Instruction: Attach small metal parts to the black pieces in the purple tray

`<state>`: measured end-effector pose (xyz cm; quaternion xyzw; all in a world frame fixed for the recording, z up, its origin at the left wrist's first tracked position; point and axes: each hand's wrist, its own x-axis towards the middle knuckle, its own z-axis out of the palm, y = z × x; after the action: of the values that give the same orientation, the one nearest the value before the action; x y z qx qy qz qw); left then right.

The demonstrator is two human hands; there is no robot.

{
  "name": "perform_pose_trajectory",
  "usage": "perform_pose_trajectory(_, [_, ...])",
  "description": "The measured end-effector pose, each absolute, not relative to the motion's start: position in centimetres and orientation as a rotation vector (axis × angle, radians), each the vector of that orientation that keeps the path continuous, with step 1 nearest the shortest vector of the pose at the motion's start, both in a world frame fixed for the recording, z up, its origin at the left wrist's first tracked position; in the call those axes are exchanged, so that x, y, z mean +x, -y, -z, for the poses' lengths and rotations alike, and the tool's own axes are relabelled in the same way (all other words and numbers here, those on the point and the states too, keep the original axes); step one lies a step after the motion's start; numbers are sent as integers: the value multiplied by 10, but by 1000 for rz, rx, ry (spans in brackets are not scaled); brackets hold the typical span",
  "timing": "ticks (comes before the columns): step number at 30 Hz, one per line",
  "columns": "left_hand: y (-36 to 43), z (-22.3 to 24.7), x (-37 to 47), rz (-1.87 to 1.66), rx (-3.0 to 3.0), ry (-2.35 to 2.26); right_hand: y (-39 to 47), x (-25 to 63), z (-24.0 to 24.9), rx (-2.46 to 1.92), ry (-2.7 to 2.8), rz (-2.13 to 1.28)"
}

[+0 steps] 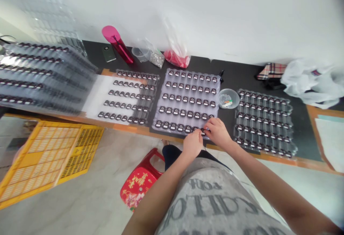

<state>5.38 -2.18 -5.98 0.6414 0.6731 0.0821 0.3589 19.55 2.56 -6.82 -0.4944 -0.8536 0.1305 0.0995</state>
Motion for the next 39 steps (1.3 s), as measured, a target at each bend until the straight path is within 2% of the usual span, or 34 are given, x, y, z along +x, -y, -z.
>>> perform_pose_trajectory(16, [22, 59, 54, -222, 1665, -1731, -28, 198, 69, -1433, 2456, -451])
perform_pose_trajectory(32, [22, 59, 54, -200, 1641, -1744, -25, 192, 68, -1515, 2553, -316])
perform_pose_trajectory(39, [21, 58, 54, -203, 1640, -1735, -26, 191, 64, -1546, 2544, -363])
